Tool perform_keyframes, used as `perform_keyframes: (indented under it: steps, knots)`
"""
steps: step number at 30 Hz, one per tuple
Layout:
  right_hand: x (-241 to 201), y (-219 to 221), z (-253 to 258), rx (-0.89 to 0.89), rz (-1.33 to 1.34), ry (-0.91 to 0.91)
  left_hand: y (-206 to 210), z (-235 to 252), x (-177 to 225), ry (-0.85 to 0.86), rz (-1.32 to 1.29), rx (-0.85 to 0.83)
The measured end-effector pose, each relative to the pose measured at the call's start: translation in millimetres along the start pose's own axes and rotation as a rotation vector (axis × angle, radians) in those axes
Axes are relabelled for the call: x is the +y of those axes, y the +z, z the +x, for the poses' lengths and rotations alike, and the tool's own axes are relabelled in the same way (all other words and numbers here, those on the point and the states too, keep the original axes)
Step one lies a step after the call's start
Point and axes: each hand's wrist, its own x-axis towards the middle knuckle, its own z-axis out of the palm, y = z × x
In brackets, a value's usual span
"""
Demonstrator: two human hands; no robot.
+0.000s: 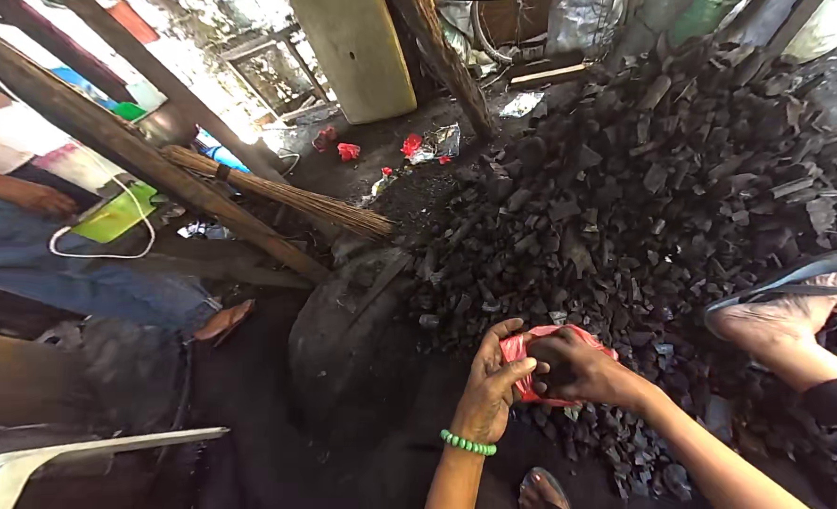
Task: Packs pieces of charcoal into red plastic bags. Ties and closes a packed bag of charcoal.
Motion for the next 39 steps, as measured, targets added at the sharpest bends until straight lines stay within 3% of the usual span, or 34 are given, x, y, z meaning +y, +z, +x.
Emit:
perform_keyframes:
  steps: [1,2,5,7,9,12,14,16,19,22,28,34,39]
  knots:
    - [-3,-1,4,-0.117,-0.231,0.027,0,-1,0,-0.005,-0.005,0.002]
    - [-3,-2,4,-0.121,-0.275,0.008,0,-3,1,-0.010,-0.006,0.006]
    - [0,-17,-7,0.224,0.163,-0.110,-6,-8,7,0.039,-0.028,0.032]
    - [11,-24,-10,0.451,0.475,-0.028,-13,-14,15,0.151,-0.055,0.082]
    - [39,-19,-8,0.537,0.386,0.085,-22,-23,27,0.308,-0.107,0.134]
    - [85,13,-3,0.157,-0.158,0.241,-36,-34,39,0.500,-0.182,0.171]
    - [94,45,0,-0.110,-0.444,0.344,-40,-36,39,0.521,-0.201,0.210]
    - [95,74,-6,-0.223,-0.580,0.424,-42,-35,35,0.498,-0.170,0.262]
    - [106,95,-19,-0.214,-0.667,0.397,-46,-30,31,0.488,-0.072,0.328]
    - [104,87,-25,-0.189,-0.655,0.339,-50,-27,33,0.499,-0.036,0.395]
    - [75,84,10,-0.308,-0.635,0.508,-53,-31,40,0.474,-0.087,0.480]
    - [80,84,6,-0.290,-0.615,0.496,-53,-29,36,0.416,-0.185,0.425]
    - [98,66,-22,-0.102,-0.453,0.514,-46,-27,33,0.316,-0.224,0.291]
